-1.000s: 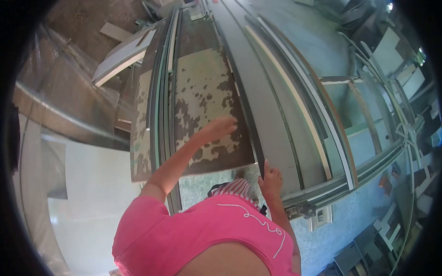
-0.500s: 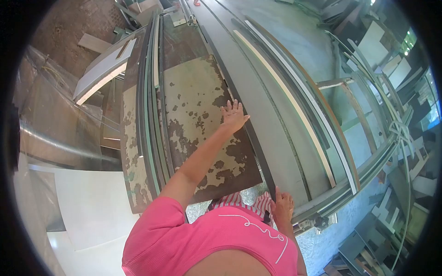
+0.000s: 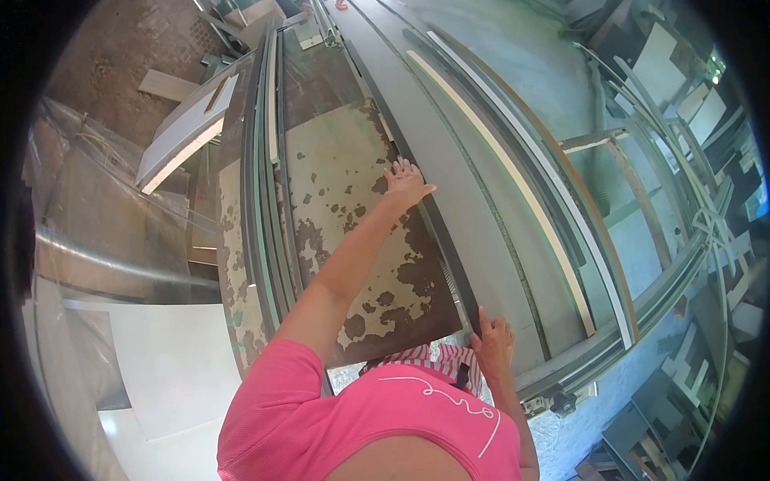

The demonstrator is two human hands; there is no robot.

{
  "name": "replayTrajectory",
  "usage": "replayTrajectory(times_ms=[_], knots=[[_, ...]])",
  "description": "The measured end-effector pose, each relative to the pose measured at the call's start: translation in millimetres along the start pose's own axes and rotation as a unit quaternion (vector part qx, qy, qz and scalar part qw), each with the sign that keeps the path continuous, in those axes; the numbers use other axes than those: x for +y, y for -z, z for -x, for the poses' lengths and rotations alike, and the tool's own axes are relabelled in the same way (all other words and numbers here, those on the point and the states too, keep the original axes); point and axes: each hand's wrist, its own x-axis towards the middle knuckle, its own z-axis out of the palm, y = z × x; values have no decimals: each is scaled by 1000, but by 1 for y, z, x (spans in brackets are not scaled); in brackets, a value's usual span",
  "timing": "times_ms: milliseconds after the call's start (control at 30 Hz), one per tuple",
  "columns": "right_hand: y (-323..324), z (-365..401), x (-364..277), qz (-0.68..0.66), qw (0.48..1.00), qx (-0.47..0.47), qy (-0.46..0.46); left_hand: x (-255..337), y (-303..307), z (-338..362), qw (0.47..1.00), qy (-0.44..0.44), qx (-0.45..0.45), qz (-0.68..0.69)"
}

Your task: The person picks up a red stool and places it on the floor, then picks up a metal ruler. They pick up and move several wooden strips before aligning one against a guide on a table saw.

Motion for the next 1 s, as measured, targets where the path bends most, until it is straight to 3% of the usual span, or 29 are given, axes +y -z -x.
replayTrajectory(times_ms=[433,1000], knots=[[5,-57,-13,-2,999,33,-2,-12,21,-58,999,32,-20,-11],[-5,-125,-30,3,998,27,65,-43,44,-121,997,64,-40,-17]])
